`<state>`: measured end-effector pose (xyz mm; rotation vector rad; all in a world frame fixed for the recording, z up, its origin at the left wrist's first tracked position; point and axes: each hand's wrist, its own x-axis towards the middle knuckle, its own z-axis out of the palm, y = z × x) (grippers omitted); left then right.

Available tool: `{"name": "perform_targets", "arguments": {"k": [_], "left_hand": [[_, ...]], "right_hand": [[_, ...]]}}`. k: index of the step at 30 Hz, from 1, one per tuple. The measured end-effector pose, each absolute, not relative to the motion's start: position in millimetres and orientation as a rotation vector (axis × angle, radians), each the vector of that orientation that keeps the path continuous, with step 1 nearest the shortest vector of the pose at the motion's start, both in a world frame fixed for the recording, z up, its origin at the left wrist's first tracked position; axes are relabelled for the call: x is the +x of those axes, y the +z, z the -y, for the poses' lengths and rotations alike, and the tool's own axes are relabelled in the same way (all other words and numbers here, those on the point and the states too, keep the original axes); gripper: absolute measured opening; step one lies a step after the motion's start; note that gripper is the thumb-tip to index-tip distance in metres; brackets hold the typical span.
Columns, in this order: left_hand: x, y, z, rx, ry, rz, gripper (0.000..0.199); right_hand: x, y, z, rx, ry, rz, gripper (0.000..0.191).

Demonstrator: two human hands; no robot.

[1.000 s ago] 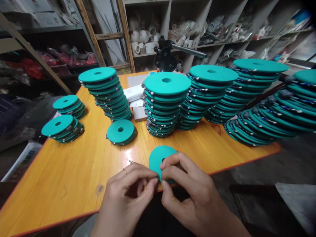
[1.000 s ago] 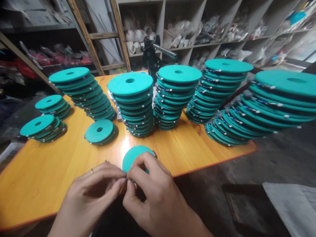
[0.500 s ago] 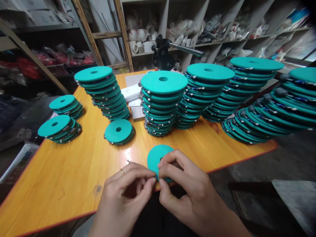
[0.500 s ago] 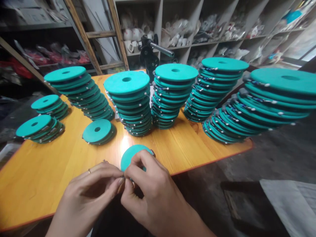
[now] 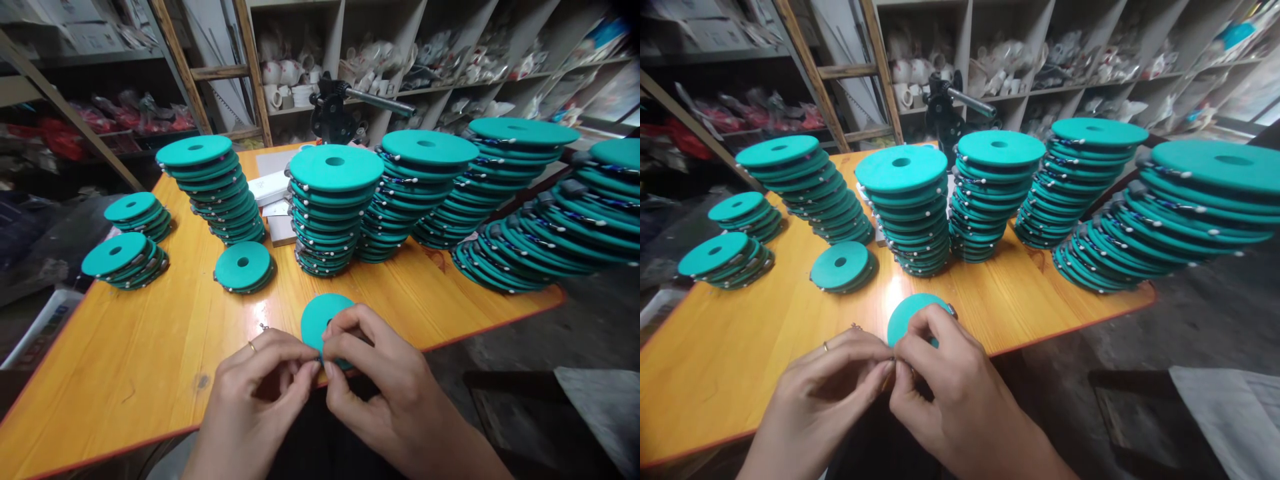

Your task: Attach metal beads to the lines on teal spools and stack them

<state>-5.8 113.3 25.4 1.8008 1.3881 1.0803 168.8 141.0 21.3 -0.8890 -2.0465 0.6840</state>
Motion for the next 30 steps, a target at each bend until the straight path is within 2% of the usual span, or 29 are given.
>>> {"name": "perform_targets", "arguments": {"k": [3, 7, 11, 18, 22, 24, 28, 30], "left_hand": [[-6.8, 24.9, -113.4, 1.774, 1.072, -1.363, 0.012], [-8.1, 20.7, -111.5, 1.654, 1.049, -1.389, 0.011], [-8.6, 16.9, -109.7, 1.59, 1.054, -1.37, 0.009], [-7.4, 24.9, -104.1, 1.927, 1.107, -1.347, 0.016], [-6.7, 28.0, -95.5, 2.035, 1.054, -1.344, 0.016], [-7.2, 26.3, -92.5, 2.073, 1.057, -1.356, 0.016], [-8.4, 18.7, -90.4, 2.122, 1.055, -1.29, 0.018], [-8.4, 15.9, -90.0, 2.147, 1.046, -1.266, 0.02]], "right_hand": [[172.9, 20.3, -139.5, -0.901, 0.723, 2.121, 0.015], [178.2, 15.7, -139.9, -0.899, 0.766, 2.187, 0.025], [180.4, 12.8, -143.9, -0.784, 0.696, 2.162, 0.021], [180.6, 18.0, -144.2, -0.785, 0.575, 2.159, 0.012], [185.8, 18.7, -135.9, -0.827, 0.503, 2.17, 0.016], [192.2, 15.4, -132.0, -0.91, 0.44, 2.19, 0.025], [206.0, 2.2, -128.8, -1.218, 0.276, 2.212, 0.072], [208.6, -2.8, -128.6, -1.264, 0.232, 2.212, 0.074]]}}
